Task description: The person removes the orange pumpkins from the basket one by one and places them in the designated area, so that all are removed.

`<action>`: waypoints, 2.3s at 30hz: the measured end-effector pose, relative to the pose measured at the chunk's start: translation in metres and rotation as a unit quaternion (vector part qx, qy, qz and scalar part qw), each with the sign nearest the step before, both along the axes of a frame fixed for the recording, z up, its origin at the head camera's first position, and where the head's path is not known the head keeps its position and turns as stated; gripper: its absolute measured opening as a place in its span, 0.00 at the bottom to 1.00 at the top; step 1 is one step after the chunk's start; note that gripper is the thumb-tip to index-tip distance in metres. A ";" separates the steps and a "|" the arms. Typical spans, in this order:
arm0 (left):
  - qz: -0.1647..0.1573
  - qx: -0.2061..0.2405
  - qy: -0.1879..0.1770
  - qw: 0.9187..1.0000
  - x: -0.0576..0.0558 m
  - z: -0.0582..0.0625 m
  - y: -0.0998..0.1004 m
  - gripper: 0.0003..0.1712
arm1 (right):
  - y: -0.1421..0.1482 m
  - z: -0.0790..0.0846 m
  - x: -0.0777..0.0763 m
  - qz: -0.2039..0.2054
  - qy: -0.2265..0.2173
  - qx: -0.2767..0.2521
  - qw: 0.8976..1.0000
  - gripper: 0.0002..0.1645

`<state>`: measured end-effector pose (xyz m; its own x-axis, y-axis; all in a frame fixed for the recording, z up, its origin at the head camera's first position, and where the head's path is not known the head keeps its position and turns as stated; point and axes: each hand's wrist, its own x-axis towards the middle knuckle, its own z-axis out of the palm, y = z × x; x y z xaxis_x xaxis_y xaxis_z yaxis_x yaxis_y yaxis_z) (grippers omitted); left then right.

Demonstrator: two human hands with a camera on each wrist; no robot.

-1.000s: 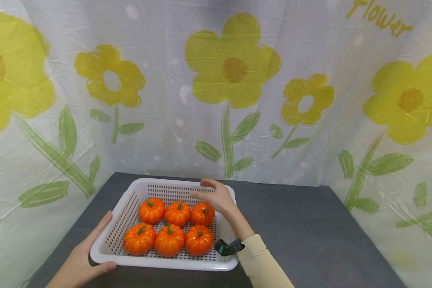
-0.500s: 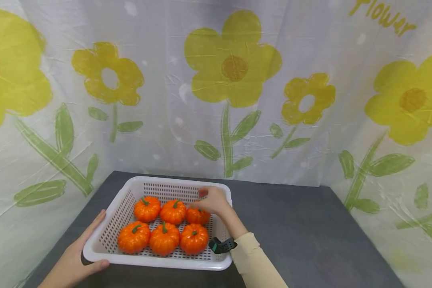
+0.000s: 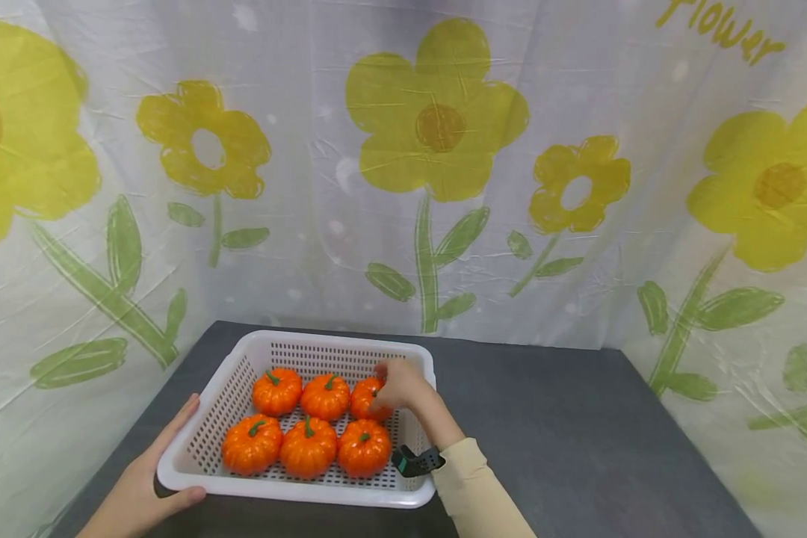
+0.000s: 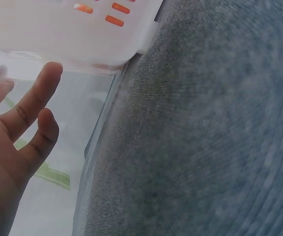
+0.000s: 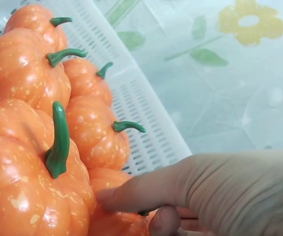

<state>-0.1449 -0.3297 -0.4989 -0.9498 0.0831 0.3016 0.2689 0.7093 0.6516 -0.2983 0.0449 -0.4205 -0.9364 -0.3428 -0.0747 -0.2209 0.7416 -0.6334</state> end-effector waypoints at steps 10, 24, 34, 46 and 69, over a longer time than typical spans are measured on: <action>-0.007 0.014 0.007 1.000 0.001 0.000 0.000 0.68 | -0.001 0.005 0.003 0.024 -0.024 0.066 0.997 0.47; 0.001 0.004 -0.003 1.000 0.001 -0.002 -0.002 0.68 | -0.005 0.008 0.009 0.026 -0.021 0.112 0.993 0.35; -0.001 0.009 0.006 1.000 0.001 -0.001 -0.002 0.68 | -0.003 0.015 0.005 0.028 0.008 0.083 0.996 0.34; 0.001 0.007 -0.008 1.000 0.000 -0.001 0.001 0.66 | 0.007 0.018 0.003 0.034 0.031 0.027 0.999 0.42; 0.006 0.007 -0.012 1.000 -0.002 -0.001 -0.001 0.67 | 0.038 0.030 0.009 0.048 0.066 -0.116 0.990 0.46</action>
